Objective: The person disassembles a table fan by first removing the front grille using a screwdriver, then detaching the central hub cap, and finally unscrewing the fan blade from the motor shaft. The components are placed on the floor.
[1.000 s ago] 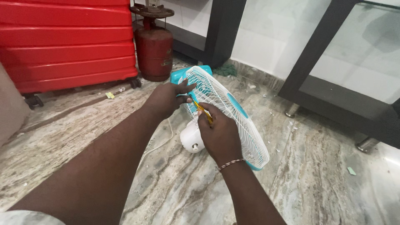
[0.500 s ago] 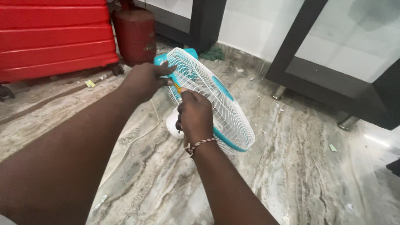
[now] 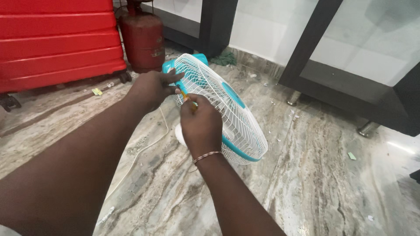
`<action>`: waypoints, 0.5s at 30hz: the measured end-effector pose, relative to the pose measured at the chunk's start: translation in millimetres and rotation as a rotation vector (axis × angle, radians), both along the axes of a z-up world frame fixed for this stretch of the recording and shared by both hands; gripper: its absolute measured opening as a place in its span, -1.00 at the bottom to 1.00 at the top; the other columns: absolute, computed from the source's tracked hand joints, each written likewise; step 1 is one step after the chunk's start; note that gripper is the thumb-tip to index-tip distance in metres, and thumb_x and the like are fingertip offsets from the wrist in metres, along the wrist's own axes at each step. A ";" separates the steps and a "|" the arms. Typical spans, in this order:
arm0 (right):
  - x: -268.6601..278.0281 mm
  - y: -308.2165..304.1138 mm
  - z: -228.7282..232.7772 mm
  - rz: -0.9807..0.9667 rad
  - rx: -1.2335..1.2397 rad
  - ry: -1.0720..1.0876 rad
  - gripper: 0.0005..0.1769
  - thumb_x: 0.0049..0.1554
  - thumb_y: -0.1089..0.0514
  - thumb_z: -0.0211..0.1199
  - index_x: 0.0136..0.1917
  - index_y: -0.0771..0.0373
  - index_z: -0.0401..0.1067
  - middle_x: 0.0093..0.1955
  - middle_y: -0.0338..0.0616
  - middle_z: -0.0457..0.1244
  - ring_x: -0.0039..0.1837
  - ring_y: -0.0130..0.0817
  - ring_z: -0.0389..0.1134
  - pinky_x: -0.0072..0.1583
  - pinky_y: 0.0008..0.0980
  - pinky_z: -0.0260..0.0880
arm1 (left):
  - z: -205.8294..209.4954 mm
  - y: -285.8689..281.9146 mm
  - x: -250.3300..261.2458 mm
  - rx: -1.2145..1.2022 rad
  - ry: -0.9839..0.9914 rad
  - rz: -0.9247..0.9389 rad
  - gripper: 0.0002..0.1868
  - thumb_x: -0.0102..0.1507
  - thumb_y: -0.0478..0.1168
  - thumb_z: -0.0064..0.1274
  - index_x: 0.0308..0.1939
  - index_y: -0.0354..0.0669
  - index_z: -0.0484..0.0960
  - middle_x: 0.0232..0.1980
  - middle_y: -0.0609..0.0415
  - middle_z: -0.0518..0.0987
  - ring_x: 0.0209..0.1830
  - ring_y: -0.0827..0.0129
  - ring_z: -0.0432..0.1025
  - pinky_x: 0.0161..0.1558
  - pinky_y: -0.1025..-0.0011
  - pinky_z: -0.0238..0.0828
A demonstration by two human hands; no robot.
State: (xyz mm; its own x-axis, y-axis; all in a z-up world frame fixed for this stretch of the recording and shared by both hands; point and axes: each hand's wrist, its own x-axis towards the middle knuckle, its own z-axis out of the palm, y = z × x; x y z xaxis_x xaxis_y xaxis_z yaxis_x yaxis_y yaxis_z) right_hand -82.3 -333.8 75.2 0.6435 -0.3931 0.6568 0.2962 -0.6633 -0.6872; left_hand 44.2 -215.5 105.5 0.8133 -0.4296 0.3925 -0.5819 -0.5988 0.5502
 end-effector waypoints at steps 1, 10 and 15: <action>-3.8 0.7 1.5 -0.001 -0.035 0.036 -0.72 0.21 0.07 0.19 0.08 0.27 0.54 -0.23 0.09 0.42 -0.20 -0.08 0.49 -0.12 -0.16 0.48 | -1.3 0.4 0.8 -0.029 -0.047 -0.026 -0.43 0.14 -0.10 0.33 0.26 0.28 0.61 0.22 0.01 0.57 0.05 0.28 0.56 0.02 0.24 0.46; -18.3 4.0 13.7 0.024 -0.289 0.070 -0.68 0.18 0.19 0.18 0.20 0.24 0.45 -0.23 0.13 0.39 -0.16 0.11 0.46 -0.12 0.02 0.44 | -6.3 2.1 6.1 -0.020 0.099 -0.011 -0.39 0.15 -0.15 0.30 0.30 0.34 0.57 0.14 0.01 0.67 0.02 0.38 0.63 0.01 0.26 0.48; -20.0 -2.9 14.3 0.042 -0.149 -0.006 -0.67 0.13 0.23 0.20 0.18 0.19 0.50 -0.14 0.14 0.42 -0.08 0.11 0.47 -0.08 -0.02 0.45 | -2.7 2.6 2.0 -0.030 0.075 -0.013 -0.39 0.17 -0.23 0.27 0.31 0.32 0.57 0.21 -0.02 0.61 -0.07 0.41 0.59 -0.01 0.27 0.49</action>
